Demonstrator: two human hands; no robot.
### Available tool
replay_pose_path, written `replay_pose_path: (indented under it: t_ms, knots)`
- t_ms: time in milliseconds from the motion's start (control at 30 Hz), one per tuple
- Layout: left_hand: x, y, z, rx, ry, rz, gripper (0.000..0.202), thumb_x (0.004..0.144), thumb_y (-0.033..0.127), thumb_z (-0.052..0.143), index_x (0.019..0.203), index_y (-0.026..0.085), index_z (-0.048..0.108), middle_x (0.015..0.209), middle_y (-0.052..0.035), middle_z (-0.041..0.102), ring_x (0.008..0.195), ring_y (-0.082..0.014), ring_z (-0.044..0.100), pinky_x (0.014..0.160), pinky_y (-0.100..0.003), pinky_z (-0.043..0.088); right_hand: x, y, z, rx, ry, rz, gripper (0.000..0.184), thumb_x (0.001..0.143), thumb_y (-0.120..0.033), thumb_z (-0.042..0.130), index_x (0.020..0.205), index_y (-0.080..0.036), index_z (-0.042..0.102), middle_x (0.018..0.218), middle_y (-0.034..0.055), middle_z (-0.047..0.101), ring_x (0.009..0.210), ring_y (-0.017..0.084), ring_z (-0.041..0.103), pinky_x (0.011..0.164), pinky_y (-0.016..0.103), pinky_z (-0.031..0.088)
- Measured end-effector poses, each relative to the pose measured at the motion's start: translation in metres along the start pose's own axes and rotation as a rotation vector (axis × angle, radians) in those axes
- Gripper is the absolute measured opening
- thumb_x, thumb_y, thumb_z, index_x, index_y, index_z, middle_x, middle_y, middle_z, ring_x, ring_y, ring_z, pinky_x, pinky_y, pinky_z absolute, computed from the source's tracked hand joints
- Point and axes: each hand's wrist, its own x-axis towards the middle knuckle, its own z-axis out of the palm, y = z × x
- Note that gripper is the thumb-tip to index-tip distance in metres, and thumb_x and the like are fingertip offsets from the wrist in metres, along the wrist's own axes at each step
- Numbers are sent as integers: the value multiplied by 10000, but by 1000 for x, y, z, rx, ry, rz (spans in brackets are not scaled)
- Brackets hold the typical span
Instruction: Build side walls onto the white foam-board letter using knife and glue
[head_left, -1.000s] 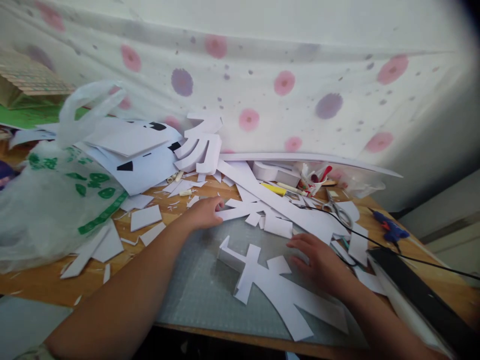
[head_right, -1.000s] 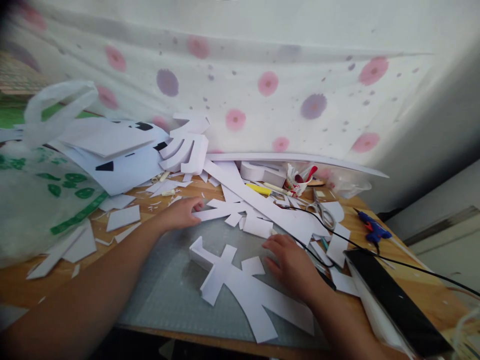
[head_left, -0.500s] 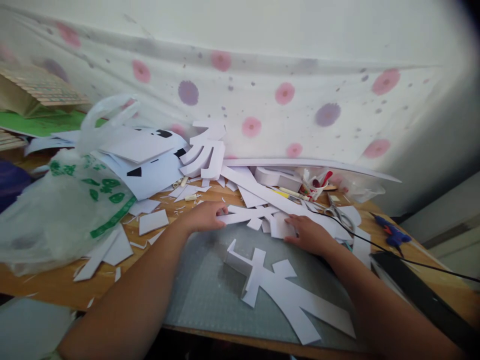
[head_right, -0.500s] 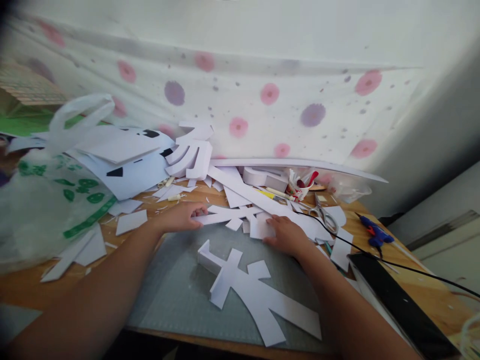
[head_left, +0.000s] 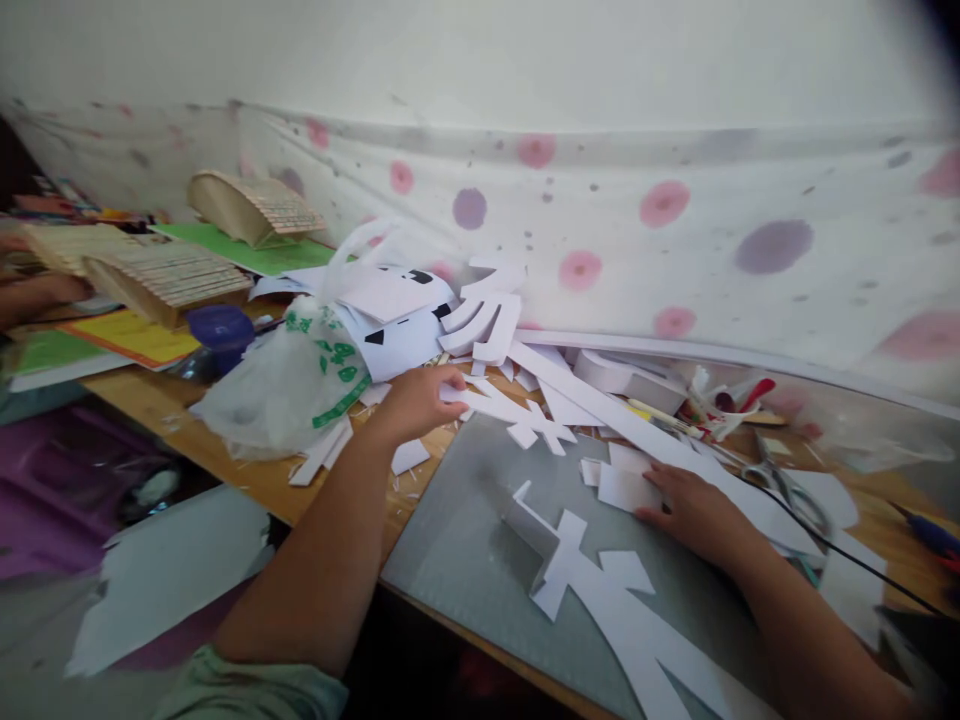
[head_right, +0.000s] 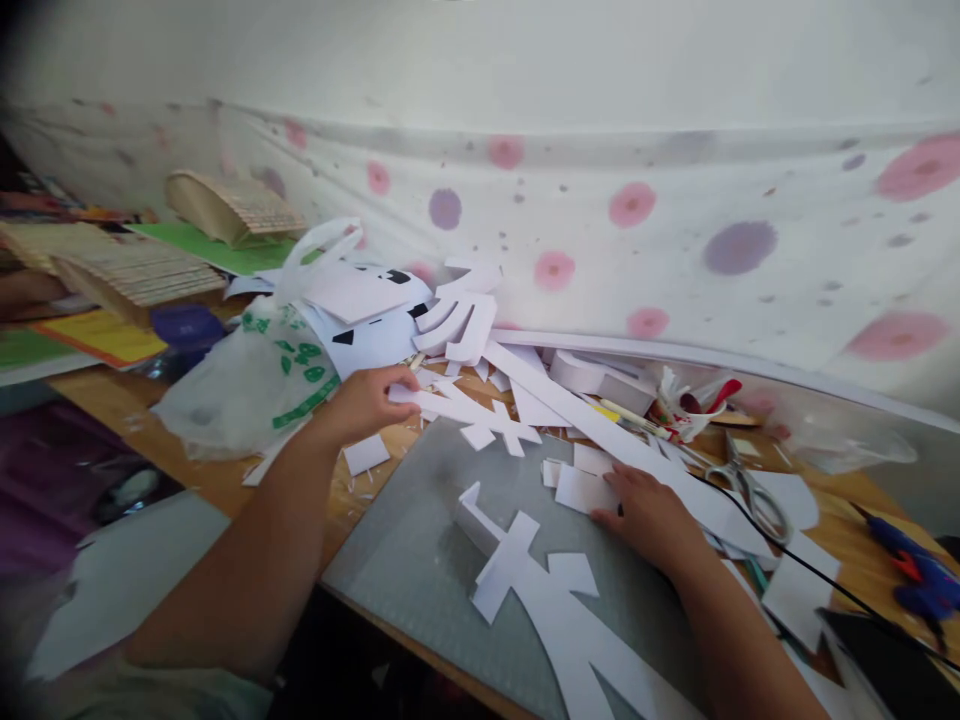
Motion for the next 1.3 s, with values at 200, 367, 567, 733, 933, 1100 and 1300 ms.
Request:
replay_pose_path:
  t_ms: [200, 367, 567, 733, 933, 1100, 1300]
  knots:
    - [-43, -30, -32, 35, 253, -191, 281, 691, 414, 661, 885, 211, 648, 837, 8, 673, 684, -157, 552, 663, -268, 416, 0, 1, 3, -35, 83, -58, 536, 798, -437, 580, 1216, -107, 637, 1319, 190, 580, 1172, 358, 569, 965, 489, 460]
    - [-64, -49, -5, 126, 380, -376, 303, 704, 447, 653, 902, 218, 636, 853, -5, 679, 714, -182, 582, 682, -286, 432, -1, 1, 4, -55, 130, -50, 493, 806, -409, 558, 1205, -133, 647, 1329, 160, 580, 1177, 349, 564, 969, 483, 452]
    - [-58, -60, 20, 458, 230, -434, 289, 797, 455, 575, 956, 223, 638, 941, -61, 699, 890, -256, 629, 761, -343, 445, -4, 1, 0, -7, 205, -84, 377, 821, -332, 532, 1113, -138, 671, 1222, 142, 646, 1077, 319, 613, 928, 451, 469]
    - [-57, -70, 17, 610, 132, -446, 274, 819, 364, 560, 1045, 244, 657, 1229, -90, 609, 1103, -308, 548, 882, -417, 417, -7, 4, -4, 86, 303, -109, 256, 837, -317, 494, 926, -174, 687, 998, 108, 709, 884, 283, 654, 805, 412, 493]
    - [-68, -63, 16, 545, -60, -344, 370, 799, 443, 568, 1109, 260, 653, 1228, -67, 613, 1132, -305, 514, 925, -427, 389, -11, -5, -6, 320, 365, 44, 244, 816, -382, 508, 858, -209, 676, 815, 48, 702, 694, 223, 649, 595, 333, 469]
    - [-69, -53, 24, 508, -177, -338, 501, 740, 439, 633, 1208, 262, 596, 1221, -82, 626, 1134, -320, 523, 909, -453, 380, -12, -15, -6, 409, 432, 27, 250, 826, -396, 496, 849, -214, 666, 867, 44, 695, 705, 205, 649, 627, 327, 477]
    - [-72, -36, 24, 418, 74, -146, 445, 739, 349, 677, 1142, 197, 565, 1167, -113, 636, 1104, -313, 555, 936, -485, 391, -8, -11, 2, 298, 497, -8, 261, 858, -371, 458, 842, -219, 669, 956, 71, 692, 791, 228, 660, 626, 320, 478]
